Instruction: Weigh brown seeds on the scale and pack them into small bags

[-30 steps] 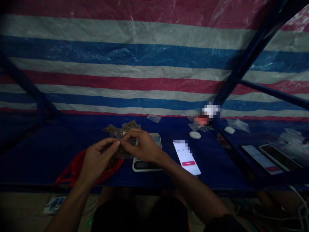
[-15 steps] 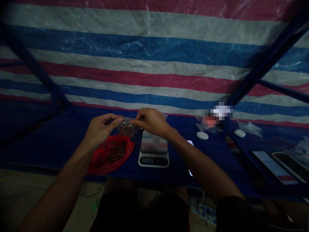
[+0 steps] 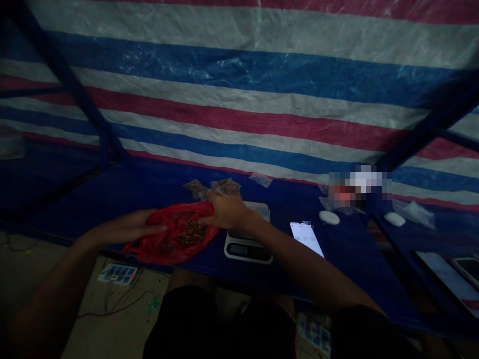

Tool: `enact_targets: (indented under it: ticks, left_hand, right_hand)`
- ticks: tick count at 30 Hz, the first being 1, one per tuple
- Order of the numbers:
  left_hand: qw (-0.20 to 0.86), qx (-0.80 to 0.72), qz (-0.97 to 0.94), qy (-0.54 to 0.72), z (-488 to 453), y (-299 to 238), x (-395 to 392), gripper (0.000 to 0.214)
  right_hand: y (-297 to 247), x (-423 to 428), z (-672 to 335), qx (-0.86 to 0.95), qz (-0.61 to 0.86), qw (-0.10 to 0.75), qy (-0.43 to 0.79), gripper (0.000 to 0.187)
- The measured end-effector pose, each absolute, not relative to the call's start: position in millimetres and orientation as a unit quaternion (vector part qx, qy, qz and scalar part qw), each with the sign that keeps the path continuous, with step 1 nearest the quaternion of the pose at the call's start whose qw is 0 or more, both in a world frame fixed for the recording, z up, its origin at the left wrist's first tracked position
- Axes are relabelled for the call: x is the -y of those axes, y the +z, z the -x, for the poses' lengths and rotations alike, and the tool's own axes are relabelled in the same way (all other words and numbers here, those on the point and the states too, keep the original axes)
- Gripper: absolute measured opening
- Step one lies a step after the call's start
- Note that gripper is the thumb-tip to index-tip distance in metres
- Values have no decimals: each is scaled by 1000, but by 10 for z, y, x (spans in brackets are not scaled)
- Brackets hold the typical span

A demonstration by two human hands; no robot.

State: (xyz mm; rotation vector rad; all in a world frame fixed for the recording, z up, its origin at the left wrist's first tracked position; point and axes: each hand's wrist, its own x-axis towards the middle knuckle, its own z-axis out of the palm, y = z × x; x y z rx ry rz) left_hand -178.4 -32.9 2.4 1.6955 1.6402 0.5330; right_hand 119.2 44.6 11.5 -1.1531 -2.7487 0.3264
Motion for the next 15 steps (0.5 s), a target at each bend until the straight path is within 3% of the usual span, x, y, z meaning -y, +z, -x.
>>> enact_targets:
  ticks: [2, 5, 8, 15]
  left_hand:
    - [364, -638, -656, 173, 1663, 101, 285, 52]
    - [269, -675, -666, 171, 1552, 323, 236, 47]
    - [200, -669, -699, 154, 1463, 518, 280, 36]
    - [106, -709, -695, 53, 1289, 531, 425, 31]
  right_hand:
    - [30, -441, -1151, 914, 381, 56, 127, 45]
    - [103, -487, -1142, 909, 367, 123, 155, 17]
    - [245, -516, -1177, 905, 340, 192, 168, 13]
    - [160, -498, -1267, 904, 366, 158, 151, 21]
